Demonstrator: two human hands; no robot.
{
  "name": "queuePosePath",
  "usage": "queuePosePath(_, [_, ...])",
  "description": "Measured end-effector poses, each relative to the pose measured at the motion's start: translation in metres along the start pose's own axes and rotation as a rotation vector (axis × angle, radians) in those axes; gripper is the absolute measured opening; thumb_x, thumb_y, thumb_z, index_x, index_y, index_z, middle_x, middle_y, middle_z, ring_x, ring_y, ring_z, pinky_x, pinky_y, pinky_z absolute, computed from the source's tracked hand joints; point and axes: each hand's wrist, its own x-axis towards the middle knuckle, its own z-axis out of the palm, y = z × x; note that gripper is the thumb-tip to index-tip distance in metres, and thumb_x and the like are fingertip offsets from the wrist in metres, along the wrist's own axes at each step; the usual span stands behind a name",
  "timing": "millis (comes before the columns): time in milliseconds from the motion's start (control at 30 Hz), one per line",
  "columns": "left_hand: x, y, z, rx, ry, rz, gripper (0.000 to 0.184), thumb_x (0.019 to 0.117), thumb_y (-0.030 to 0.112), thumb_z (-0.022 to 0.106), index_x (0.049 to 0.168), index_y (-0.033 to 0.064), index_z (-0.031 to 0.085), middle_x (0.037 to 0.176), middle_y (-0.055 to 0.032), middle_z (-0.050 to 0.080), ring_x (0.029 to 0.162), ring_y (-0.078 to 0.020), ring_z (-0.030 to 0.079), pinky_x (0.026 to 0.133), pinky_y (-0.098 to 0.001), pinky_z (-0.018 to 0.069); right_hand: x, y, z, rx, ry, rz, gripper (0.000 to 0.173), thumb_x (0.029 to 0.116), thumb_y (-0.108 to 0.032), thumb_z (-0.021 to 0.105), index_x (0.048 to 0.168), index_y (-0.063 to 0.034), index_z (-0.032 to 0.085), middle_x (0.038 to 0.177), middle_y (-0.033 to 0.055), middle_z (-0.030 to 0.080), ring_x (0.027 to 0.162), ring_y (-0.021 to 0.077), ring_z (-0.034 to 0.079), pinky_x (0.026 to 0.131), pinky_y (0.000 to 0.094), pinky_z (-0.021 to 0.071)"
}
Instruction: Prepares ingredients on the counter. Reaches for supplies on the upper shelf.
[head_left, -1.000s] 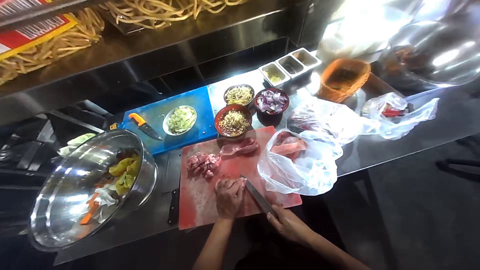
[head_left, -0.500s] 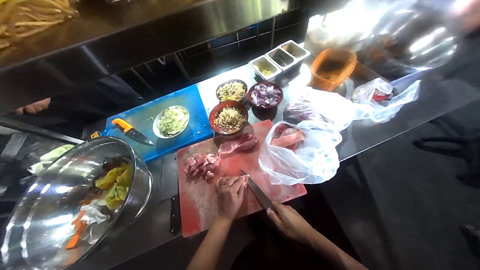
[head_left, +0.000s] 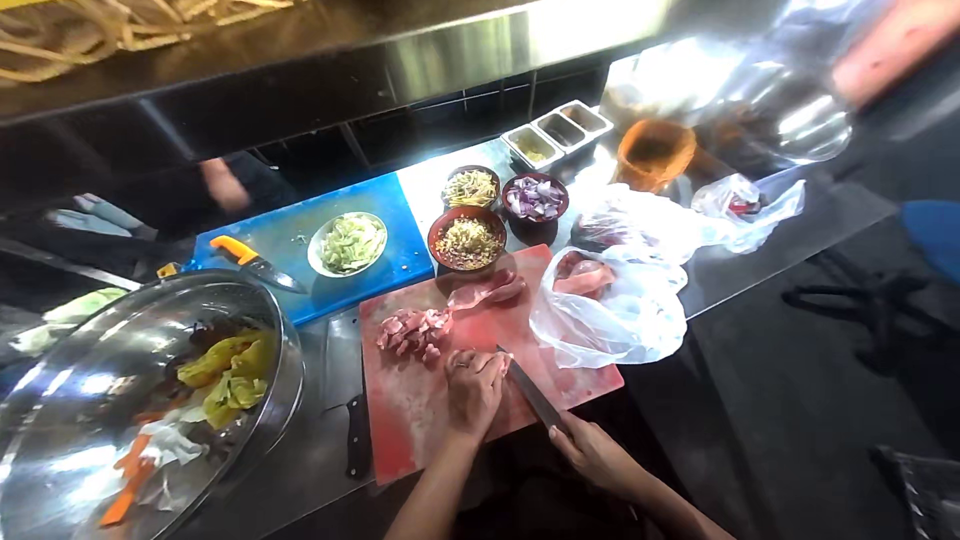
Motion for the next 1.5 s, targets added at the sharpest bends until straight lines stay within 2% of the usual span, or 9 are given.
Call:
queuePosePath(200, [0.000,-0.003,0.001,-0.010,0.012,0.028,0.023,0.0975,0.030,0.060,0.106,0.0287,0.082,0.103,0.0075,0.078,0.100,-0.0166,0.071,0.103,-0.0498,0.0471,0.025,-0.038,-0.005,-0.043,0.018,0.044,0.046,0.1099,-0.040,0.039,0.130,-0.0030,0.057,0.109,0.0200,0.068,0.103,0.0340,0.068,0.093,0.0532,0.0528])
queuePosePath(467, [0.001,-0.004,-0.001,-0.070,0.002,-0.007,0.022,0.0973,0.030,0.061,0.103,0.0274,0.082,0.103,0.0072,0.078,0.101,-0.0161,0.072,0.104,-0.0516,0.0480,0.008,-0.018,0.005,0.006,0.018,0.022,0.045,0.1088,-0.042,0.041,0.125,-0.0034,0.058,0.096,0.0187,0.068,0.091,0.0336,0.069,0.085,0.0545,0.0539])
queuePosePath(600, [-0.001,-0.009,0.001,-0.115,0.004,-0.052,0.022,0.0962,0.032,0.062,0.101,0.0269,0.083,0.104,0.0069,0.078,0.103,-0.0153,0.071,0.105,-0.0491,0.0486,-0.002,-0.009,0.009,0.422,0.053,0.009,0.041,0.1056,-0.041,0.049,0.129,-0.0074,0.053,0.088,0.0101,0.072,0.071,0.0228,0.073,0.067,0.0422,0.0627])
queuePosePath(667, [-0.002,-0.006,0.001,-0.086,-0.004,-0.074,0.020,0.0950,0.033,0.063,0.099,0.0281,0.082,0.104,0.0070,0.077,0.104,-0.0156,0.071,0.108,-0.0527,0.0446,-0.009,0.008,0.012,0.520,0.035,-0.005,0.041,0.1053,-0.042,0.047,0.126,-0.0078,0.057,0.088,0.0089,0.070,0.070,0.0212,0.070,0.067,0.0417,0.0613])
queuePosePath(767, [-0.003,-0.003,-0.001,-0.065,-0.007,-0.110,0.019,0.0943,0.035,0.065,0.097,0.0282,0.082,0.103,0.0058,0.077,0.106,-0.0172,0.070,0.110,-0.0550,0.0429,-0.014,0.025,0.015,0.350,0.073,-0.003,0.041,0.1051,-0.045,0.044,0.120,-0.0110,0.063,0.087,0.0072,0.068,0.072,0.0197,0.067,0.069,0.0429,0.0585])
queuePosePath(933, [-0.002,-0.002,-0.001,-0.070,-0.004,-0.123,0.017,0.0932,0.032,0.067,0.096,0.0282,0.083,0.100,0.0077,0.078,0.104,-0.0162,0.071,0.110,-0.0551,0.0418,-0.016,0.000,0.014,0.004,0.148,0.139,0.044,0.1093,-0.043,0.039,0.126,-0.0092,0.060,0.091,0.0157,0.070,0.086,0.0326,0.070,0.080,0.0537,0.0556])
queuePosePath(1100, [-0.001,0.000,-0.001,-0.072,0.010,-0.128,0.017,0.0932,0.030,0.066,0.096,0.0278,0.083,0.101,0.0075,0.078,0.104,-0.0162,0.072,0.110,-0.0572,0.0416,0.003,-0.021,0.015,-0.037,0.167,0.136,0.044,0.1100,-0.043,0.036,0.118,-0.0073,0.060,0.091,0.0157,0.068,0.088,0.0318,0.070,0.081,0.0513,0.0552])
queuePosePath(1267, [-0.003,0.001,-0.001,-0.054,0.005,-0.126,0.016,0.0926,0.029,0.067,0.094,0.0266,0.083,0.098,0.0069,0.078,0.102,-0.0166,0.072,0.109,-0.0565,0.0419,-0.011,-0.011,0.018,-0.078,0.152,0.150,0.045,0.1095,-0.044,0.037,0.119,-0.0060,0.060,0.088,0.0166,0.069,0.085,0.0335,0.071,0.079,0.0527,0.0558])
queuePosePath(1500, [-0.002,0.000,-0.002,-0.041,0.006,-0.109,0.018,0.0945,0.029,0.065,0.096,0.0269,0.083,0.097,0.0057,0.078,0.102,-0.0179,0.072,0.109,-0.0573,0.0428,0.014,-0.038,0.013,-0.086,0.144,0.133,0.047,0.1101,-0.043,0.034,0.127,-0.0069,0.059,0.099,0.0171,0.071,0.095,0.0332,0.071,0.086,0.0530,0.0556])
